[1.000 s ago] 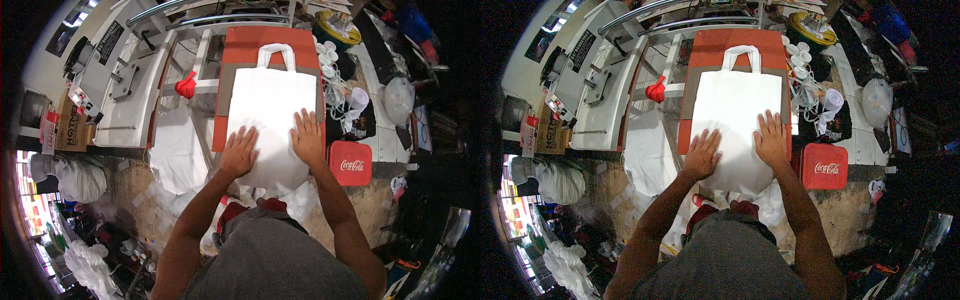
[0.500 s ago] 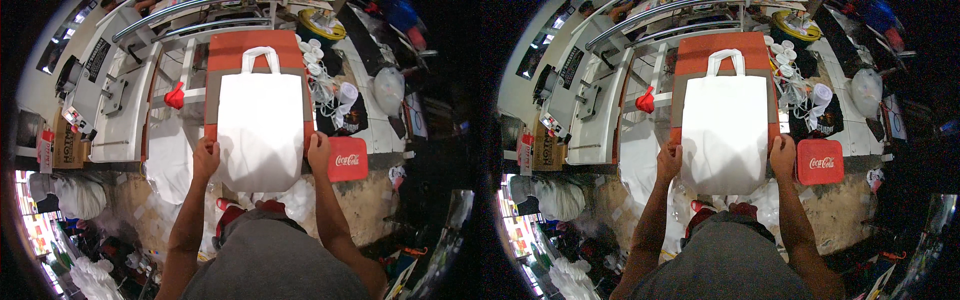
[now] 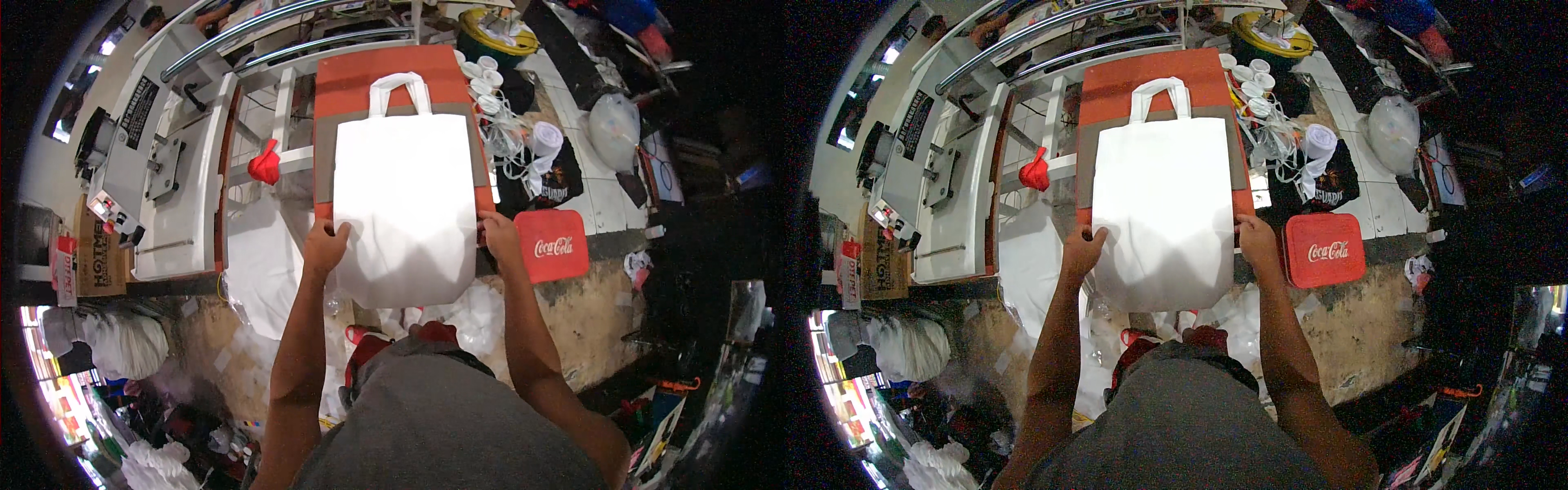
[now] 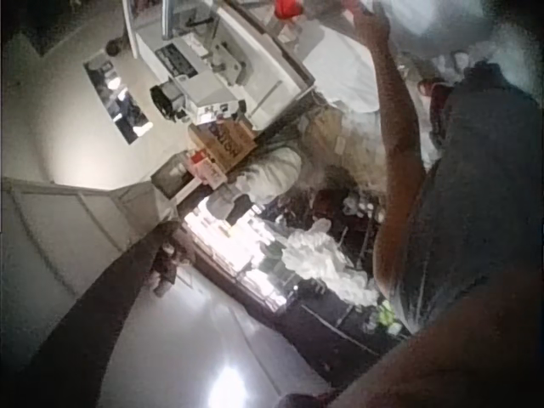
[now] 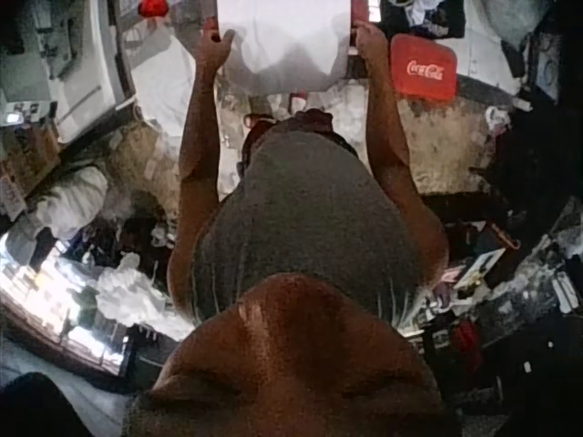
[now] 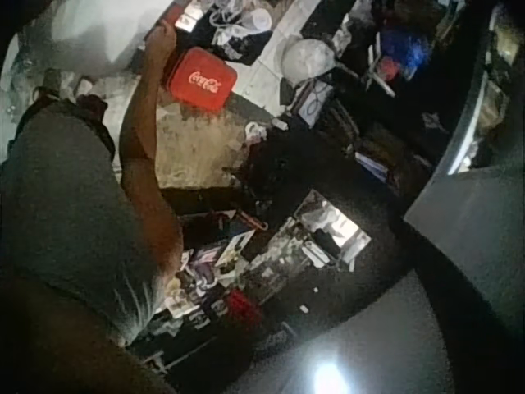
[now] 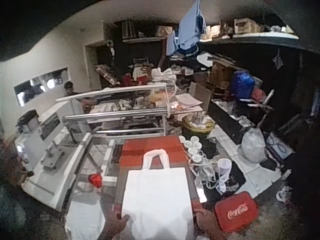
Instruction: The person prepares and prints a white tote bag using a heat press machine. By hand, the person aligns the bag on the lower platen, folds it for alignment, rolls a design onto it, and operates the machine's controls to press the design onto the bag.
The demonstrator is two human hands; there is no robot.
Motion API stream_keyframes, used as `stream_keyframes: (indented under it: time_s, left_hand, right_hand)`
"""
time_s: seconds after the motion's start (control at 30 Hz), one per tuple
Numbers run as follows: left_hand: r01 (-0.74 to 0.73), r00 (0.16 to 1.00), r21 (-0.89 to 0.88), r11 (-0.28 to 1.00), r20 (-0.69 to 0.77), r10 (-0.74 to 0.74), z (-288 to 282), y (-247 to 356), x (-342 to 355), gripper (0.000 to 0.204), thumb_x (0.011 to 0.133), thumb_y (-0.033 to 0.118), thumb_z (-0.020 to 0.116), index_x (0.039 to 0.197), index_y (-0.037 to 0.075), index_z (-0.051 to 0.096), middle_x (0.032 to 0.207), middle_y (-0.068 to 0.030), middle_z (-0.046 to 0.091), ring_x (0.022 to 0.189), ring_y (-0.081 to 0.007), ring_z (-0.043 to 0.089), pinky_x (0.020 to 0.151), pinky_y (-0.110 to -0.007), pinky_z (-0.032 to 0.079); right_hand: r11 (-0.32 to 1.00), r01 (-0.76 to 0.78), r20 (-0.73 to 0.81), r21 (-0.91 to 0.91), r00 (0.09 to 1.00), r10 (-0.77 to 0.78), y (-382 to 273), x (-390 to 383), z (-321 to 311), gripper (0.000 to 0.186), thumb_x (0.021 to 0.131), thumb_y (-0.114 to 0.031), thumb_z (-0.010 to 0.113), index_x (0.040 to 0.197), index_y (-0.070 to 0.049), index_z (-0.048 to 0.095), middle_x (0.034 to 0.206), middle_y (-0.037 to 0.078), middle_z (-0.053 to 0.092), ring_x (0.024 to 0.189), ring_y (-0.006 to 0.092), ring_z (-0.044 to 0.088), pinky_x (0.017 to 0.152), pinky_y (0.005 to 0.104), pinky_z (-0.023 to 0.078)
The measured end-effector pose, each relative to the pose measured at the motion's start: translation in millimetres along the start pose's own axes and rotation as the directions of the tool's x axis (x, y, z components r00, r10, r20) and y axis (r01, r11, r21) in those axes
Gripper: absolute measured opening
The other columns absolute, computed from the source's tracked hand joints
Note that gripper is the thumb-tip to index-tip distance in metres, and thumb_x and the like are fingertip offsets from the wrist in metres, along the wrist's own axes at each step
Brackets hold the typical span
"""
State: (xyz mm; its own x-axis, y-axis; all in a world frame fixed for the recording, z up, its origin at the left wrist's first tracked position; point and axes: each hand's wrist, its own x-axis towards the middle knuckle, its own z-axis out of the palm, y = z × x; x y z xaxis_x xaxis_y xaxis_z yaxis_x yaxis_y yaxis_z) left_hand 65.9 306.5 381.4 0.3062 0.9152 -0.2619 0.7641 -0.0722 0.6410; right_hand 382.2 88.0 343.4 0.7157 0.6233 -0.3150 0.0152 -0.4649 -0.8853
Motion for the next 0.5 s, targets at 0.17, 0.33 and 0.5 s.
stream_keyframes:
  time_s: [0.17,0.33,0.5]
  left_hand:
    - [-0.122,0.991,-0.249,0.961,0.018,0.131,12,-22,12,0.050,0.084,0.033,0.072,0.112,-0.008,0.061,0.102,-0.0215,0.069,0.099,-0.0322,0.067,0.089,-0.040,0.051]
    - [-0.093,0.995,-0.204,0.975,0.015,0.098,34,-11,11,0.058,0.084,0.031,0.069,0.127,-0.003,0.051,0.119,-0.0279,0.062,0.111,-0.0388,0.061,0.098,-0.046,0.046]
    - [-0.301,0.954,-0.322,0.898,-0.080,0.291,-21,-23,-55,0.071,0.089,0.011,0.069,0.148,0.003,0.031,0.138,-0.0217,0.050,0.122,-0.0286,0.055,0.101,-0.040,0.046]
  right_hand:
    - [0.978,-0.020,0.008,-0.205,1.000,0.022,-43,-12,16,0.043,0.091,-0.033,0.057,0.111,0.003,0.068,0.097,0.018,0.072,0.091,0.0271,0.069,0.082,0.0367,0.051]
    - [0.994,0.101,0.079,0.035,0.991,-0.104,-36,0,27,0.035,0.090,-0.021,0.069,0.115,0.003,0.065,0.104,0.010,0.070,0.091,0.0218,0.066,0.083,0.0359,0.052]
    - [0.926,-0.128,0.294,0.354,0.955,0.019,-95,-77,51,0.050,0.090,-0.014,0.068,0.135,-0.001,0.048,0.123,0.014,0.062,0.103,0.0232,0.063,0.088,0.0373,0.052]
